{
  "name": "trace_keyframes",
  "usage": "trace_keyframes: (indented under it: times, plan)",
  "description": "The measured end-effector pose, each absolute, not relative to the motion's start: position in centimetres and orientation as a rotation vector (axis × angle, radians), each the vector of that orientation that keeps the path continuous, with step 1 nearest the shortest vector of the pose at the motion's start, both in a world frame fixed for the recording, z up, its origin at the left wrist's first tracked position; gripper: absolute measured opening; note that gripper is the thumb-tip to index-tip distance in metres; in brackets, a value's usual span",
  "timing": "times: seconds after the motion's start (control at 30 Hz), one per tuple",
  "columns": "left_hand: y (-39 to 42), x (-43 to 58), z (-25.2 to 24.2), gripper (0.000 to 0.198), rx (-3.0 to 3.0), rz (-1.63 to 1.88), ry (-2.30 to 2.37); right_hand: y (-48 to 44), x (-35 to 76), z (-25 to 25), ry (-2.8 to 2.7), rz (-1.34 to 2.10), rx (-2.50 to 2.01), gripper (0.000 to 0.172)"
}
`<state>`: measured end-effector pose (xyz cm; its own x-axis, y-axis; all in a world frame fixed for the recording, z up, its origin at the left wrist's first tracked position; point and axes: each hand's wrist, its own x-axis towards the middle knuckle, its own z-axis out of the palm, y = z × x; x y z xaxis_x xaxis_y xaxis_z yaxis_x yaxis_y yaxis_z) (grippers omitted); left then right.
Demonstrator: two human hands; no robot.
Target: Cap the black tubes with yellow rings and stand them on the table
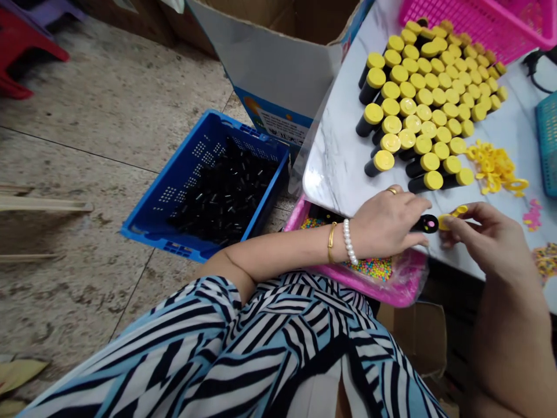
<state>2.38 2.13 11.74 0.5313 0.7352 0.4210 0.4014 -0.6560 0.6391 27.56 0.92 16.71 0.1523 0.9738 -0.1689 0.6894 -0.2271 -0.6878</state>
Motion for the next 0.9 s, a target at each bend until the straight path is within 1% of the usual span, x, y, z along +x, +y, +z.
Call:
trace_keyframes:
  times: [0.07,0.1,0.27,0.47,0.57,0.7,0.8,0.9]
  plan:
    - [2.2,2.8,11.7,0.033,2.339,0.916,0.923,0.3,26.6,16.9,-1.256,1.087,-1.869,0.044]
    - [2.1,3.0,11.6,0.030,2.352,0.915,0.929,0.0,26.1,17.0,-1.155,1.164,-1.817,0.044]
    - [1.9,3.0,11.4,0.030,2.360,0.956,0.964,-1.1,23.5,16.8,-0.970,1.349,-1.665,0.040]
    - [1.9,3.0,11.3,0.028,2.350,0.948,0.967,-1.1,21.7,15.8,-0.986,1.289,-1.565,0.037]
    - [1.8,3.0,11.5,0.025,2.339,0.944,0.958,-1.0,21.4,15.7,-0.969,1.283,-1.564,0.040]
    - [1.6,2.7,12.7,0.019,2.148,0.907,0.902,-1.3,21.1,15.6,-0.938,1.199,-1.546,0.041]
    - [1.7,2.9,13.4,0.026,1.886,0.879,0.906,-1.5,20.8,15.5,-0.932,1.145,-1.571,0.037]
    - [2.2,3.7,13.0,0.030,1.737,0.905,0.955,-1.7,20.5,15.2,-0.991,1.109,-1.588,0.034]
